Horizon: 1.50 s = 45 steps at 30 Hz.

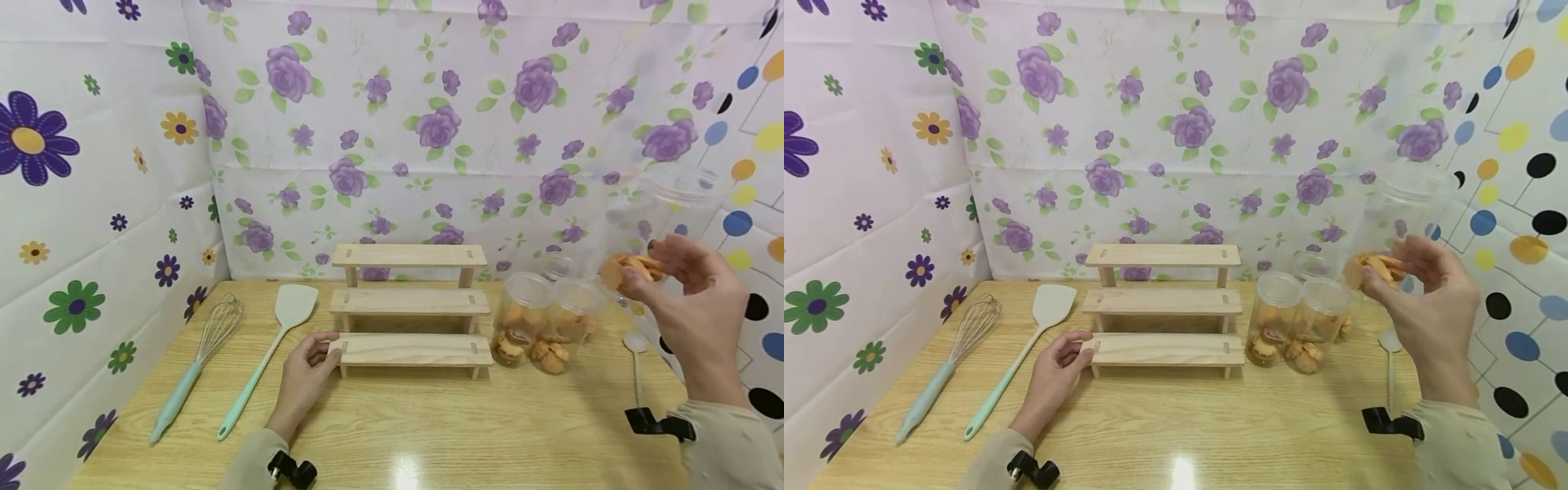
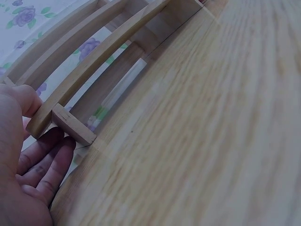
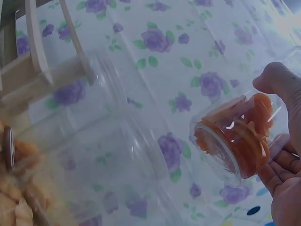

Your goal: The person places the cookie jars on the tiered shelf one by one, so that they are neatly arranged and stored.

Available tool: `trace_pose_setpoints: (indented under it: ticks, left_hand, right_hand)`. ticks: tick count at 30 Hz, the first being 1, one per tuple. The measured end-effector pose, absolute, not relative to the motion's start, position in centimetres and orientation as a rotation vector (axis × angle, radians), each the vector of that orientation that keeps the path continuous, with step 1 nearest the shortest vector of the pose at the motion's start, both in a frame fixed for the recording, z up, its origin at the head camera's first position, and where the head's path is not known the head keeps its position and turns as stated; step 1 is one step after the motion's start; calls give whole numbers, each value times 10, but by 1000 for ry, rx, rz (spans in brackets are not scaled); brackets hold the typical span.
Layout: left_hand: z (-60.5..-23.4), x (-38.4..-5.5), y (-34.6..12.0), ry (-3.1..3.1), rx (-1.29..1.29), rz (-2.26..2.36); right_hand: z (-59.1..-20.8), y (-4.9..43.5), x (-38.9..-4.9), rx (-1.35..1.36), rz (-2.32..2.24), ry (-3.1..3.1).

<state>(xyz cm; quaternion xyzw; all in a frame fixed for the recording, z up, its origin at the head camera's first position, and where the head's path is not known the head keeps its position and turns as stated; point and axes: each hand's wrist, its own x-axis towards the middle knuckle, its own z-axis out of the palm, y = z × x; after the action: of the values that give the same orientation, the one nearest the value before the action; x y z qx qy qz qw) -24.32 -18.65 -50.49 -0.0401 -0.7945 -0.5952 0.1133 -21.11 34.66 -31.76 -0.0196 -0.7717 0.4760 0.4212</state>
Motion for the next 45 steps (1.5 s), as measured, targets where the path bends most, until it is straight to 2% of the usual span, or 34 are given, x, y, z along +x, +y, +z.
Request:
trace_pose_setpoints:
  ticks: [15, 30, 45]
  left_hand:
    - [-508, -246, -191, -2310, -122, -1760]
    - [-508, -246, -192, -2283, -133, -1775]
    - [-506, -246, -188, -2265, -153, -1774]
  right_hand:
    - [-312, 280, -258, 235, 1561, -1902]
    - [-308, 193, -304, 548, 1644, -2038]
    - [-315, 124, -344, 680, 1859, -2016]
